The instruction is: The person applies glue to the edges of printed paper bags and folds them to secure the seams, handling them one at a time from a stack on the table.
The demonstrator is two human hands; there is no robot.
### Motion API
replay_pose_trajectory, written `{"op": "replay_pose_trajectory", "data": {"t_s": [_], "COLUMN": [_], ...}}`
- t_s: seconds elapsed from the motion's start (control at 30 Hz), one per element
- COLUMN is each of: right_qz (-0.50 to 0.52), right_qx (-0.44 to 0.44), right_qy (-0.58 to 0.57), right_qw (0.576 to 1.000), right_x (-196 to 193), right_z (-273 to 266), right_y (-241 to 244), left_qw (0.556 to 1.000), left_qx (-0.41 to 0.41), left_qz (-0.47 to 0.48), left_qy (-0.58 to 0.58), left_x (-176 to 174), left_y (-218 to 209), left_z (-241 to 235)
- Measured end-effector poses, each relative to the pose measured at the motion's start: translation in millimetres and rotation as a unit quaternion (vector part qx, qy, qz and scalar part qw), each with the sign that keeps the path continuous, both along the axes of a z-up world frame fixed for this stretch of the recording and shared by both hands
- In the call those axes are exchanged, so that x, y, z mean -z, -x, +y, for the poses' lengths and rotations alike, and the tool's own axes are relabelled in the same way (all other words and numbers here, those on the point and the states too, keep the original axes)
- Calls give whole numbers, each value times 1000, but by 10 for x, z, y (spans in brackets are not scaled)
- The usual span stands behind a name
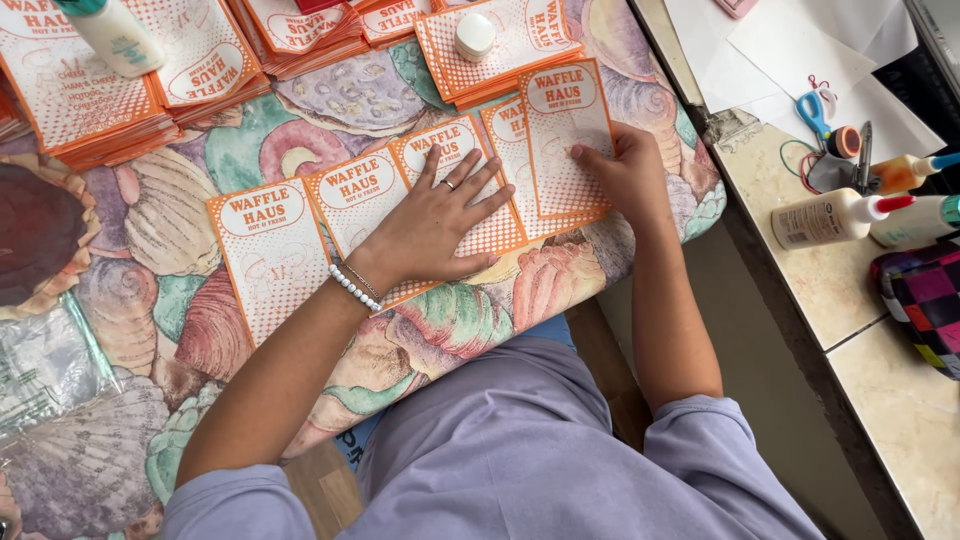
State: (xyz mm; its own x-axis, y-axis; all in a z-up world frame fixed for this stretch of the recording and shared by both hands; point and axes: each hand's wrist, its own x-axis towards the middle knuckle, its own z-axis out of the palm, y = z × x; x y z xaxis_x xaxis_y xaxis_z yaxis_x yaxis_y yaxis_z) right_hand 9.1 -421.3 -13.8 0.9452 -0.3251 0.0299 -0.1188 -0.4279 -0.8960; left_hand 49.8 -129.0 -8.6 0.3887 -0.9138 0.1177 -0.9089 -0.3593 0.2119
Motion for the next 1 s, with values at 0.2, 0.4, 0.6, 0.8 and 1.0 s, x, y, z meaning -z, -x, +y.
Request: {"op": "replay_pose_trajectory", "data": {"t_s": [0.2, 0.4, 0.6, 0.8, 1.0], "right_qz": [-35, -44, -9, -140, -125], "right_qx": [-27, -22, -70, -53, -218], "right_qy": [86, 172, 133, 318, 439], "right_qw": [995, 984, 989, 936, 863], "right_x": [95, 113, -187, -559, -394], "right_z": [-48, -460, -581, -328, -106], "right_y": [-95, -46, 234, 721, 1241], "left_qw": [1000, 1000, 999, 993, 998], "left_qx": [-1, -9, 22, -15, -17], "left_qz": [-6, -13, -26, -80, -33], "left_qy": [8, 4, 31, 89, 56], "left_x": [69, 68, -23, 38, 142], "left_y": [-24, -38, 96, 194, 268], "left_z": [22, 14, -212, -579, -727]}}
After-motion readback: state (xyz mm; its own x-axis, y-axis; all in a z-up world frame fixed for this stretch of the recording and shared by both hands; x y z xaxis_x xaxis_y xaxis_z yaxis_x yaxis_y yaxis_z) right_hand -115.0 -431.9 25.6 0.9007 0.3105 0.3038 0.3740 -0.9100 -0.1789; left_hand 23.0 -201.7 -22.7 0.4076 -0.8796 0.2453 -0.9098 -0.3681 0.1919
